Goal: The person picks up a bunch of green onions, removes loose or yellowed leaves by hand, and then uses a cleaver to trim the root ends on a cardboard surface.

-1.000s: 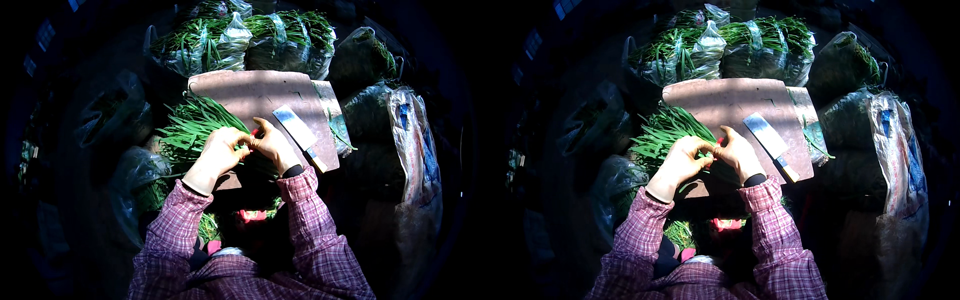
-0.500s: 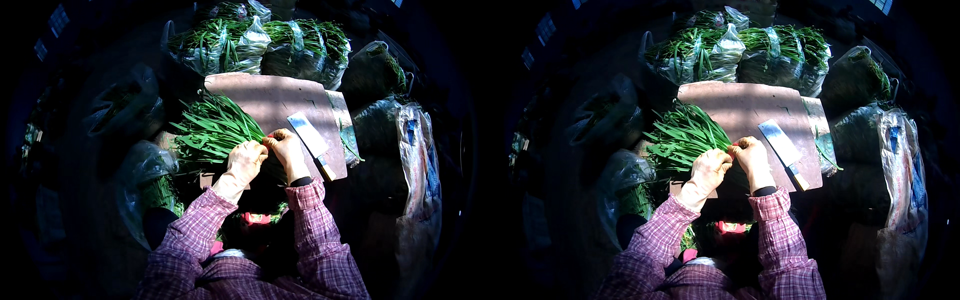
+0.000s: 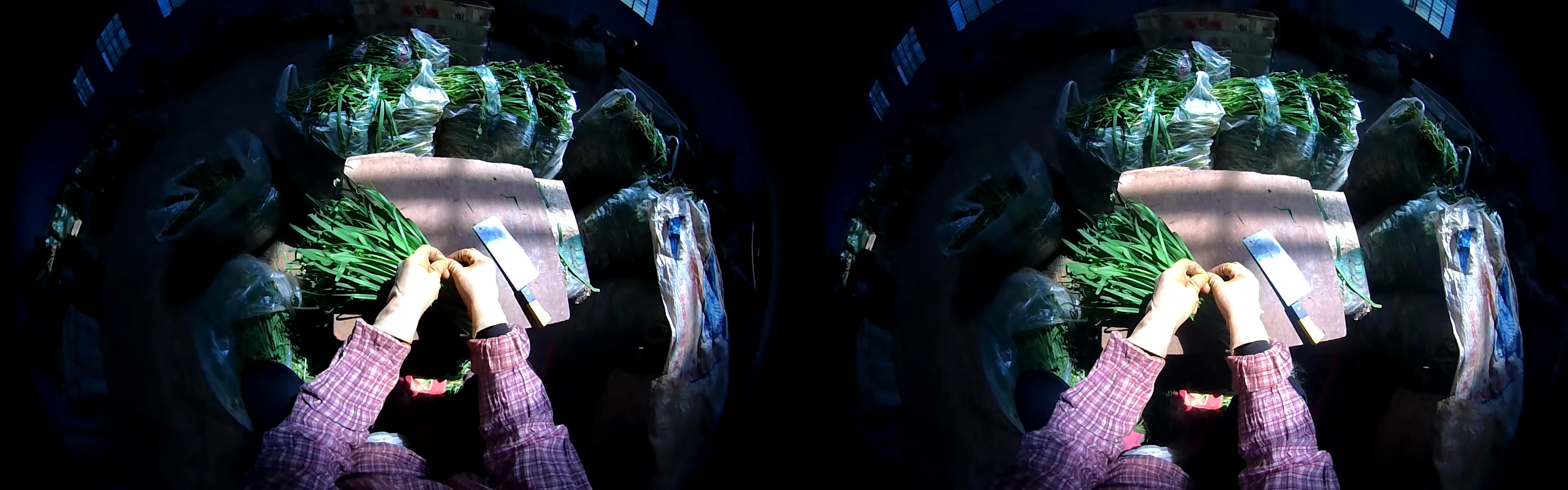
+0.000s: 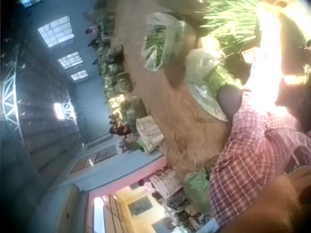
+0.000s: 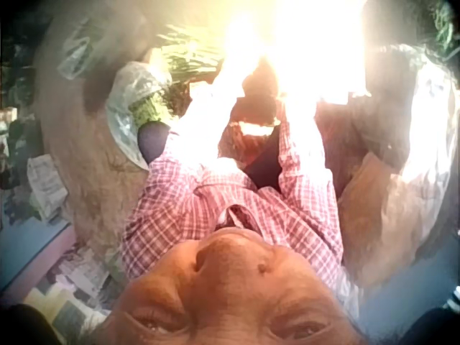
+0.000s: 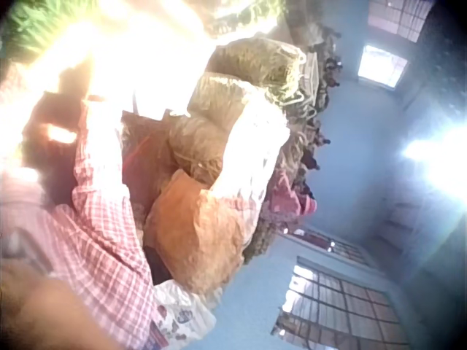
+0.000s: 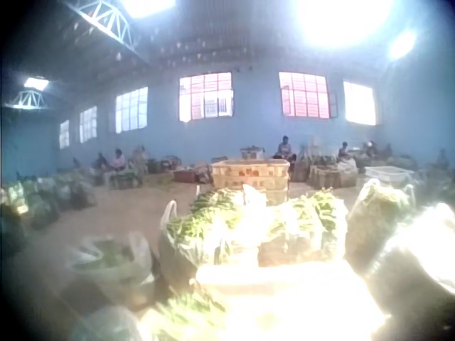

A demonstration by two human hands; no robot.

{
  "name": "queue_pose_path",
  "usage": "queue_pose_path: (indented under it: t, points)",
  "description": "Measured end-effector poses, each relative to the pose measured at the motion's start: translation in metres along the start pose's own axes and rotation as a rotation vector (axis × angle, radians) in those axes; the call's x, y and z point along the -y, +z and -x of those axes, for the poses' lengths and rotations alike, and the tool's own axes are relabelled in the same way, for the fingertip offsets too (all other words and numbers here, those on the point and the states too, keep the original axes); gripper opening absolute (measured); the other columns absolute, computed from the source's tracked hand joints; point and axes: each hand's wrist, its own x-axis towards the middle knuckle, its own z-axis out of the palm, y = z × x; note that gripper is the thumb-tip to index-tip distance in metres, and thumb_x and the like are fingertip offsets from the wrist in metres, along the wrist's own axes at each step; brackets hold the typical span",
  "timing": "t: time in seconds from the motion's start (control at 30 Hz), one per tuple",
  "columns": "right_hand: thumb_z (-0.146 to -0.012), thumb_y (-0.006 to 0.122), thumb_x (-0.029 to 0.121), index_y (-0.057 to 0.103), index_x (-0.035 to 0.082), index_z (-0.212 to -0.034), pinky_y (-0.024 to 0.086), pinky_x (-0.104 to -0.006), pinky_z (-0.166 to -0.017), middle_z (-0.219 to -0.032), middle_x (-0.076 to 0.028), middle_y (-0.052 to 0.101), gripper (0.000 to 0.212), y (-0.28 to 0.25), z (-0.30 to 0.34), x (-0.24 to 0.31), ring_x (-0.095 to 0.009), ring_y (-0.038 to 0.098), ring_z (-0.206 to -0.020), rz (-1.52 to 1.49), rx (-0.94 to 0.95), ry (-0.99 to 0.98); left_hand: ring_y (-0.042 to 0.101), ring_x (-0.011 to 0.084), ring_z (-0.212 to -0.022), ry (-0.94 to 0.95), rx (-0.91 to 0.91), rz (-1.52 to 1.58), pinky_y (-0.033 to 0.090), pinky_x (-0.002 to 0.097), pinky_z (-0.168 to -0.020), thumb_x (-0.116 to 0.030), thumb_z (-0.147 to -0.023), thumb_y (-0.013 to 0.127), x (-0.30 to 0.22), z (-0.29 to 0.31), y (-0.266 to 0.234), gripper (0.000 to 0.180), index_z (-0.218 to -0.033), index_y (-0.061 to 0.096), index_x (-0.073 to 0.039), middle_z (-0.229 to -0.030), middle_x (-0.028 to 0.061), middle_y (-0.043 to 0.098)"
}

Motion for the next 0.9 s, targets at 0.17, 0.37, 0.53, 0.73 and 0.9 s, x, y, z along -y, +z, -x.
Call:
queue_pose_path:
  t: [0.17, 0.37, 0.53, 0.73, 0.9]
  points:
    - [-0.075, 0.078, 0.014, 0.075, 0.002, -0.082, 0.053, -0.0351, -0.075, -0.085, -0.013, 0.07, 0.014, 0.001, 0.002, 0.001, -0.028, 0.068, -0.082, 0.056, -0.03, -0.043, 0.044, 0.0056, -0.045, -0.083, 0.065, 0.058, 0.032, 0.0214, -0.039, -0.006, -0.095, 0.06, 0.002, 0.003, -0.006, 0.006, -0.097, 0.058, -0.001, -0.074, 0.0034, 0.064]
    - [-0.072, 0.08, 0.017, 0.076, 0.004, -0.081, 0.054, -0.0369, -0.078, -0.086, -0.013, 0.07, 0.017, 0.004, 0.0, -0.001, -0.028, 0.068, -0.085, 0.103, -0.042, -0.031, 0.047, 0.0049, -0.053, -0.074, 0.096, 0.032, 0.034, 0.0208, -0.045, -0.006, -0.095, 0.061, 0.0, 0.008, -0.012, 0.005, -0.095, 0.061, -0.001, -0.074, 0.004, 0.065]
    - [-0.072, 0.081, 0.016, 0.075, 0.003, -0.079, 0.053, -0.0367, -0.077, -0.085, -0.013, 0.069, 0.015, 0.002, 0.004, 0.006, -0.028, 0.067, -0.084, 0.121, -0.069, -0.046, 0.043, 0.0047, -0.045, -0.093, 0.114, -0.041, 0.033, 0.0223, -0.04, -0.008, -0.096, 0.061, -0.002, 0.009, -0.018, 0.008, -0.093, 0.061, -0.001, -0.074, 0.0048, 0.065]
    - [-0.069, 0.082, 0.012, 0.073, 0.007, -0.076, 0.049, -0.0393, -0.074, -0.078, -0.009, 0.067, 0.013, -0.004, 0.02, 0.002, -0.029, 0.064, -0.078, 0.188, -0.196, -0.42, 0.042, 0.0071, -0.043, -0.372, -0.09, 0.411, 0.03, 0.0229, -0.038, -0.012, -0.099, 0.058, -0.008, -0.002, -0.028, 0.011, -0.095, 0.058, -0.003, -0.074, 0.0043, 0.061]
    - [-0.066, 0.081, 0.002, 0.07, 0.008, -0.073, 0.047, -0.0389, -0.066, -0.07, -0.007, 0.064, 0.015, -0.006, 0.042, 0.012, -0.026, 0.06, -0.065, 0.358, -0.113, -0.899, 0.068, 0.0209, -0.069, -0.282, -0.064, 0.439, 0.055, 0.028, -0.055, -0.015, -0.1, 0.058, -0.006, -0.006, -0.025, 0.016, -0.102, 0.053, 0.0, -0.086, 0.0108, 0.063]
